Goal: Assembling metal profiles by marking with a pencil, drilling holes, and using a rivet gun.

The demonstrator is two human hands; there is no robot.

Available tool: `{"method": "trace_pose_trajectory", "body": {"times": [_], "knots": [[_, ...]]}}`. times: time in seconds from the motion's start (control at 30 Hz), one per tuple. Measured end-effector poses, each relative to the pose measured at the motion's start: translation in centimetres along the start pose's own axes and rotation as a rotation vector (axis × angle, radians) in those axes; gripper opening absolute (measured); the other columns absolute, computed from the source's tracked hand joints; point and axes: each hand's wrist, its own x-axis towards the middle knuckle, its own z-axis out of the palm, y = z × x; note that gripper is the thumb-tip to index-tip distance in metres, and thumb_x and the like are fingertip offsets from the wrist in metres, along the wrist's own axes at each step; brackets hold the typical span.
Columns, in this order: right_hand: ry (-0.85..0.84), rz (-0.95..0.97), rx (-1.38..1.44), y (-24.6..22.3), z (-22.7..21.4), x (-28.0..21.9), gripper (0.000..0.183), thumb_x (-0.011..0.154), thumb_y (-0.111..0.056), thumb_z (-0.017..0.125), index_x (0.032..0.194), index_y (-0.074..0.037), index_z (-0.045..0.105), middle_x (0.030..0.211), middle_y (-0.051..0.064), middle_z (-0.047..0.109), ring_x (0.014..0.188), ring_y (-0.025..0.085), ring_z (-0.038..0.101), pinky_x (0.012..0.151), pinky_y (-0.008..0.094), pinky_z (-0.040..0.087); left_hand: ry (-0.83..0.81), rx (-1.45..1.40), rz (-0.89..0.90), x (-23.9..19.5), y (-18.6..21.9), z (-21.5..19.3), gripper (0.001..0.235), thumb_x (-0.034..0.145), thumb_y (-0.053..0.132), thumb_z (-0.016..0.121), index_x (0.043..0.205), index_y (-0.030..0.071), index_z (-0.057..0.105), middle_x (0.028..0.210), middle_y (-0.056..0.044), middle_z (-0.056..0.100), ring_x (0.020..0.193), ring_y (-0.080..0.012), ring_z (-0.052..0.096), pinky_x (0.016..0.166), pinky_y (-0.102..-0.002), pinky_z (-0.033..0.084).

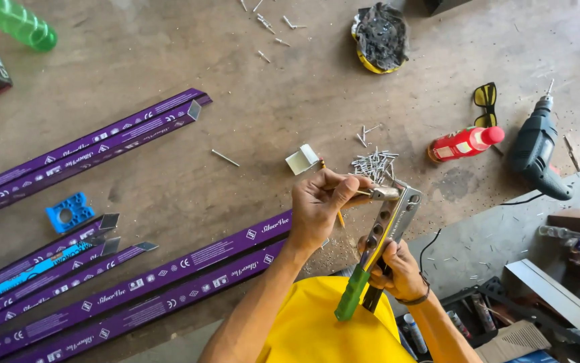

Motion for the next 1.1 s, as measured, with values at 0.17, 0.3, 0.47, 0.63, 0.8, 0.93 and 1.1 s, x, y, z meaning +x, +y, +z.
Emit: {"method": "trace_pose_trajectory", "body": {"times": [0.17, 0.3, 0.47, 0.63, 0.8, 0.93, 1.1], "knots": [[-0.031, 0.012, -0.015, 0.0, 0.8, 0.0, 0.061, 0.101, -0.053, 0.058, 0.116, 0.007, 0.061, 0.065, 0.005, 0.044, 0.039, 0.005, 0.032, 0.034, 0.02, 0.034, 0.013, 0.008, 0.022, -0.7, 0.7, -0.7, 0.019, 0.097, 0.015, 0.071, 0.091, -0.001, 0.064, 0.099, -0.024, 0.075, 0.095, -0.0329, 0.076, 0.083, -0.044, 0.068], [0.014, 0.039, -0.062, 0.0, 1.3, -0.1, 0.064, 0.1, -0.054, 0.058, 0.116, 0.008, 0.062, 0.063, 0.005, 0.045, 0.038, 0.005, 0.033, 0.034, 0.02, 0.033, 0.037, 0.031, 0.062, -1.2, 0.7, -1.1, 0.018, 0.097, 0.013, 0.07, 0.091, -0.002, 0.062, 0.098, -0.024, 0.074, 0.094, -0.0314, 0.076, 0.081, -0.043, 0.069], [0.195, 0.044, -0.274, -0.7, 3.0, 0.0, 0.059, 0.099, -0.046, 0.056, 0.112, 0.011, 0.065, 0.062, 0.005, 0.04, 0.044, 0.008, 0.029, 0.04, 0.024, 0.028, 0.073, 0.474, 0.278, -1.3, 2.0, -1.2, 0.014, 0.091, 0.011, 0.075, 0.094, -0.001, 0.07, 0.097, -0.015, 0.077, 0.08, -0.019, 0.077, 0.068, -0.024, 0.064], [0.233, -0.055, -0.484, -1.3, 5.4, 0.7, 0.047, 0.099, -0.031, 0.061, 0.123, 0.009, 0.068, 0.071, 0.011, 0.065, 0.04, 0.009, 0.037, 0.036, 0.025, 0.032, 0.469, -0.103, 0.082, -0.2, -1.9, -0.7, 0.031, 0.074, 0.005, 0.088, 0.099, -0.004, 0.073, 0.08, -0.017, 0.076, 0.067, -0.026, 0.075, 0.058, -0.041, 0.069], [0.248, -0.155, -0.554, -0.9, 6.1, 1.8, 0.022, 0.101, -0.013, 0.06, 0.082, -0.003, 0.056, 0.054, 0.004, 0.048, 0.038, 0.012, 0.046, 0.033, 0.026, 0.039, 0.211, 0.349, 0.043, -2.7, -0.6, 2.9, 0.08, 0.101, 0.002, 0.057, 0.167, 0.003, 0.012, 0.071, 0.004, 0.054, 0.063, -0.0087, 0.051, 0.058, -0.018, 0.052], [0.276, -0.03, -0.827, -6.5, 13.5, 4.1, 0.043, 0.091, -0.004, 0.064, 0.049, -0.008, 0.06, 0.036, 0.003, 0.046, 0.033, 0.016, 0.041, 0.04, 0.029, 0.044, 0.256, 0.453, 0.136, 0.1, -3.5, -0.9, 0.091, 0.102, 0.054, 0.053, 0.162, 0.0, 0.013, 0.074, -0.023, 0.065, 0.062, -0.0184, 0.064, 0.059, -0.032, 0.06], [0.278, -0.171, -1.188, -6.4, 10.2, 4.9, 0.034, 0.085, -0.002, 0.069, 0.056, -0.005, 0.052, 0.054, 0.013, 0.048, 0.058, 0.033, 0.054, 0.061, 0.043, 0.046, 0.198, 0.361, 0.239, 0.3, -1.8, -0.4, 0.095, 0.102, 0.034, 0.065, 0.165, 0.004, 0.001, 0.072, -0.011, 0.068, 0.059, -0.0132, 0.062, 0.055, -0.022, 0.052]]}}
